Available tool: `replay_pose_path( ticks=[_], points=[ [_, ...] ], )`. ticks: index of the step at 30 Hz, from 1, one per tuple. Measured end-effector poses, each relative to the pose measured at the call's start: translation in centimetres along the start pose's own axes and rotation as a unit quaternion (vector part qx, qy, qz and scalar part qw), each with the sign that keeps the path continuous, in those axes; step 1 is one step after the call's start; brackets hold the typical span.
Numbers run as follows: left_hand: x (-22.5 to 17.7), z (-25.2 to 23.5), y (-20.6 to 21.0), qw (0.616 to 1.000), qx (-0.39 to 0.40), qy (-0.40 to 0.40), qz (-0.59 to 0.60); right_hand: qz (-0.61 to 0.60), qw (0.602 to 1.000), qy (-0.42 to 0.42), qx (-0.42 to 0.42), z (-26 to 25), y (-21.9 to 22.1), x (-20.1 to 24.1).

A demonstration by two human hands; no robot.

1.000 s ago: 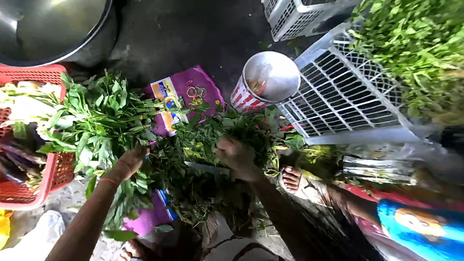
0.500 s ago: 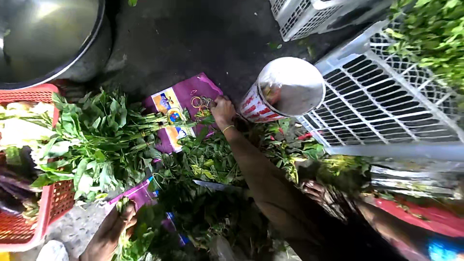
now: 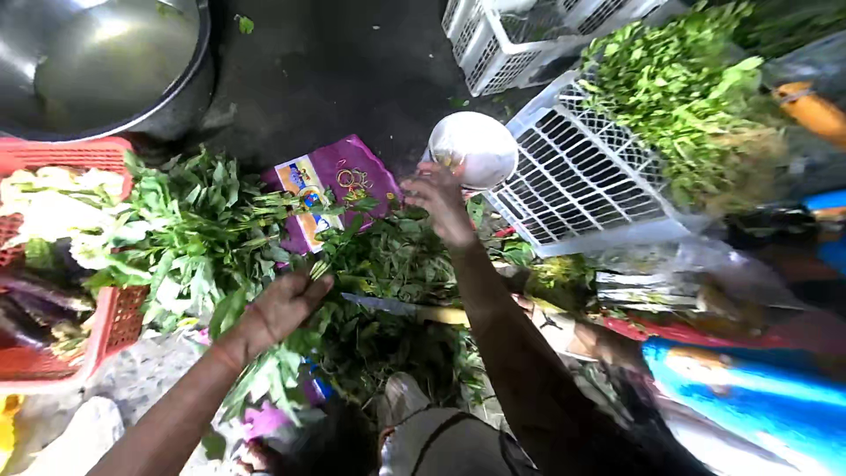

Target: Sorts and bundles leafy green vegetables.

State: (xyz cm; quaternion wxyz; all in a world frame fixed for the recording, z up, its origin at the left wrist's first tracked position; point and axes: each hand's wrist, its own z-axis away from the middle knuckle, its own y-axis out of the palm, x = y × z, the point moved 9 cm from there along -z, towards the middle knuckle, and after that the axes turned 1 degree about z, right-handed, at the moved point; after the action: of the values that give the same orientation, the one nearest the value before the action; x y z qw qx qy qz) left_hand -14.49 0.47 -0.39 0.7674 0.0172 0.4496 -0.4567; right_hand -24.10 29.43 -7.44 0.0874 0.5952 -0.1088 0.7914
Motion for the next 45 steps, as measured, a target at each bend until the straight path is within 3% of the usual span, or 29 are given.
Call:
replay_pose_path(
  ticks=[5, 7, 10, 12, 16, 19, 22, 23, 25, 28, 31, 35, 38, 41, 43, 45],
  points=[
    [-3.1, -0.7, 0.6, 0.997, -0.01, 0.07, -0.002, 0.019, 0.988, -0.097, 0.115, 9.5, 0.6, 7.7],
    [-4.1, -0.7, 1.1, 0.996, -0.01, 0.076, -0.05, 0.085, 0.974, -0.164, 0.13, 12.8, 2.1, 10.4],
    [-5.8, 0.0, 1.2, 0.983, -0.014, 0.052, -0.174, 0.241, 0.931, -0.211, 0.176, 16.8, 6.0, 13.2],
    [-6.4, 0.5, 1.0, 0.971, -0.028, 0.054, -0.233, 0.361, 0.879, -0.233, 0.207, 19.3, 8.2, 14.1],
    [-7.3, 2.0, 0.7, 0.951, -0.04, 0.083, -0.294, 0.5, 0.795, -0.27, 0.215, 20.4, 10.9, 15.0],
    [-8.3, 2.9, 0.4, 0.937, -0.043, 0.119, -0.325, 0.545, 0.764, -0.284, 0.197, 20.6, 11.9, 16.4],
    [-9.0, 3.7, 0.1, 0.925, -0.05, 0.171, -0.336, 0.577, 0.752, -0.216, 0.234, 20.5, 12.5, 16.1],
    [-9.3, 3.9, 0.0, 0.921, -0.055, 0.195, -0.333, 0.56, 0.765, -0.185, 0.259, 20.3, 12.6, 15.7],
    [-9.6, 4.5, -0.3, 0.929, -0.073, 0.252, -0.26, 0.434, 0.833, -0.152, 0.309, 19.5, 12.3, 15.2],
    [-9.9, 5.5, -2.4, 0.946, -0.086, 0.309, 0.044, 0.164, 0.92, -0.188, 0.301, 18.7, 10.7, 15.5],
    [-9.5, 6.3, -5.1, 0.901, -0.067, 0.312, 0.295, -0.053, 0.952, -0.161, 0.256, 18.5, 8.6, 14.7],
    [-9.6, 5.7, -5.5, 0.877, -0.019, 0.309, 0.367, -0.251, 0.936, -0.083, 0.232, 20.1, 7.6, 15.4],
    [-10.1, 6.3, -6.0, 0.858, -0.011, 0.338, 0.388, -0.449, 0.859, -0.004, 0.245, 19.9, 7.6, 15.7],
    [-12.3, 7.2, -6.2, 0.84, 0.025, 0.387, 0.38, -0.568, 0.783, -0.008, 0.252, 19.8, 7.3, 15.7],
    [-13.8, 7.8, -5.7, 0.838, 0.046, 0.411, 0.356, -0.583, 0.778, -0.021, 0.234, 20.0, 6.1, 16.6],
    [-13.9, 8.7, -5.9, 0.861, 0.024, 0.414, 0.295, -0.543, 0.807, -0.036, 0.23, 20.4, 6.4, 17.0]
  ],
)
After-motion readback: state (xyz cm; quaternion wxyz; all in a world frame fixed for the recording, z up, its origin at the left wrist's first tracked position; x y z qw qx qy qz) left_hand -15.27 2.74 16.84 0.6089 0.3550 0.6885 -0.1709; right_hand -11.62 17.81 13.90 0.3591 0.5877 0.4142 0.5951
